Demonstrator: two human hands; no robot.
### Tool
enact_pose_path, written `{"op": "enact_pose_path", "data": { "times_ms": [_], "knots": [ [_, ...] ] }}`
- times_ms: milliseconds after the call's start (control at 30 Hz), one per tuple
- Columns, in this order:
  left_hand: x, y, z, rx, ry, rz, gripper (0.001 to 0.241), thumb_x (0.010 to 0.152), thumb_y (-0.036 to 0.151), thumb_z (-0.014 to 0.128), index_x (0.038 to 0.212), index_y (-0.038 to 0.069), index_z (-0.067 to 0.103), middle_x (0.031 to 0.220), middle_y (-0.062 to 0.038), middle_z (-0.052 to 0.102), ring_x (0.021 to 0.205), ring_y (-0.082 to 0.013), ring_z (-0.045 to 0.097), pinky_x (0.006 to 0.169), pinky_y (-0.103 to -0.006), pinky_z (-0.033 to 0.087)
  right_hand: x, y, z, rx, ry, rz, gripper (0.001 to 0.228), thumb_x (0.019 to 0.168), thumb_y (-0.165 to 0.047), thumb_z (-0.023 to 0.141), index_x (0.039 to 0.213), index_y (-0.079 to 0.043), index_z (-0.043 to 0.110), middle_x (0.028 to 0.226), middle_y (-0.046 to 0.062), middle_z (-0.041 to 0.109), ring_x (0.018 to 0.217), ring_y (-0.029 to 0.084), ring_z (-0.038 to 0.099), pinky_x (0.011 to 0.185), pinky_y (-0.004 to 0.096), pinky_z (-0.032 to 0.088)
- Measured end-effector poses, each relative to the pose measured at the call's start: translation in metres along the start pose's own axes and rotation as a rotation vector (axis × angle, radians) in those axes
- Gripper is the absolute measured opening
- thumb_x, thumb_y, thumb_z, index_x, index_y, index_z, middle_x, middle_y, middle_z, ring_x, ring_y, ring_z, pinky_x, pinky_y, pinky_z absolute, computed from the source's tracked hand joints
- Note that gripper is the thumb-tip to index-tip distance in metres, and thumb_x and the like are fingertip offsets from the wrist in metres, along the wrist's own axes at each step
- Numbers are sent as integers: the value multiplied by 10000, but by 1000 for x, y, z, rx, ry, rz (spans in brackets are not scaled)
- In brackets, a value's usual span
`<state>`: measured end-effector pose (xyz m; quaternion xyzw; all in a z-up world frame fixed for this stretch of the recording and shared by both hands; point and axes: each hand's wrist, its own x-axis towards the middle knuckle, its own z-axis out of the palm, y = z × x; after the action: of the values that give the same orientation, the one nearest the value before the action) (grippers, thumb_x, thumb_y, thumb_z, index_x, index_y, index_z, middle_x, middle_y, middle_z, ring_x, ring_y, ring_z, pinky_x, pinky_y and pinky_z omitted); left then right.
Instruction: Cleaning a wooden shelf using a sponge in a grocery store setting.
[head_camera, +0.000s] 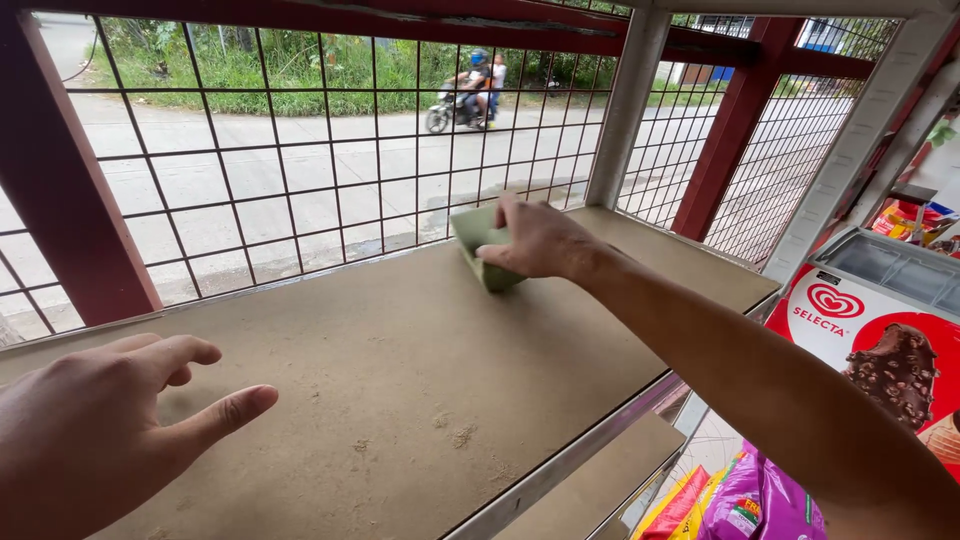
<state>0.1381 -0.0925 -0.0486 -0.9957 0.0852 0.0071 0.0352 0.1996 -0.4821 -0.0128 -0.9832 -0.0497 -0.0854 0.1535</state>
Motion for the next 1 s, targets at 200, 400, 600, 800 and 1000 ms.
{"op": "enact_pose_path", "data": {
  "times_ms": [200, 400, 600, 800, 1000],
  "knots": [
    [-10, 9, -11, 3, -4, -4, 921, 783, 834, 473, 1397, 165, 624, 1151, -53, 798, 1052, -167, 814, 1014, -379, 646, 3, 50, -15, -159, 119, 180, 537, 884, -373, 759, 1179, -2, 506, 1014, 233, 726, 830, 274, 745, 698, 365, 624],
    [-2, 3, -3, 9, -10, -2, 912, 779, 823, 471, 1381, 158, 636, 1085, -54, 802, 1000, -150, 814, 962, -365, 656, -47, -3, -13, 151, 118, -181, 501, 882, -429, 738, 1164, -66, 539, 1139, 230, 675, 945, 277, 721, 757, 368, 637],
    [5, 0, 10, 17, 38, -22, 904, 768, 845, 501, 1352, 175, 666, 1022, -25, 808, 915, -136, 808, 892, -323, 683, -79, -35, -8, 23, -87, -182, 495, 867, -418, 733, 1176, -114, 494, 1045, 176, 690, 952, 286, 681, 842, 436, 562],
    [-3, 2, -1, 6, 39, 5, 886, 779, 823, 514, 1352, 163, 661, 964, -23, 815, 865, -129, 804, 856, -314, 674, -55, 25, -16, -147, -102, -85, 476, 817, -314, 778, 1140, -94, 507, 1074, 144, 657, 981, 281, 671, 856, 427, 588],
    [-23, 14, -22, 8, 5, -5, 860, 804, 808, 531, 1354, 160, 661, 968, -20, 812, 831, -110, 818, 742, -309, 678, -58, 14, -39, -379, 17, -43, 467, 818, -338, 806, 1142, -135, 538, 1150, 78, 659, 1025, 249, 687, 891, 423, 567]
  ]
}}
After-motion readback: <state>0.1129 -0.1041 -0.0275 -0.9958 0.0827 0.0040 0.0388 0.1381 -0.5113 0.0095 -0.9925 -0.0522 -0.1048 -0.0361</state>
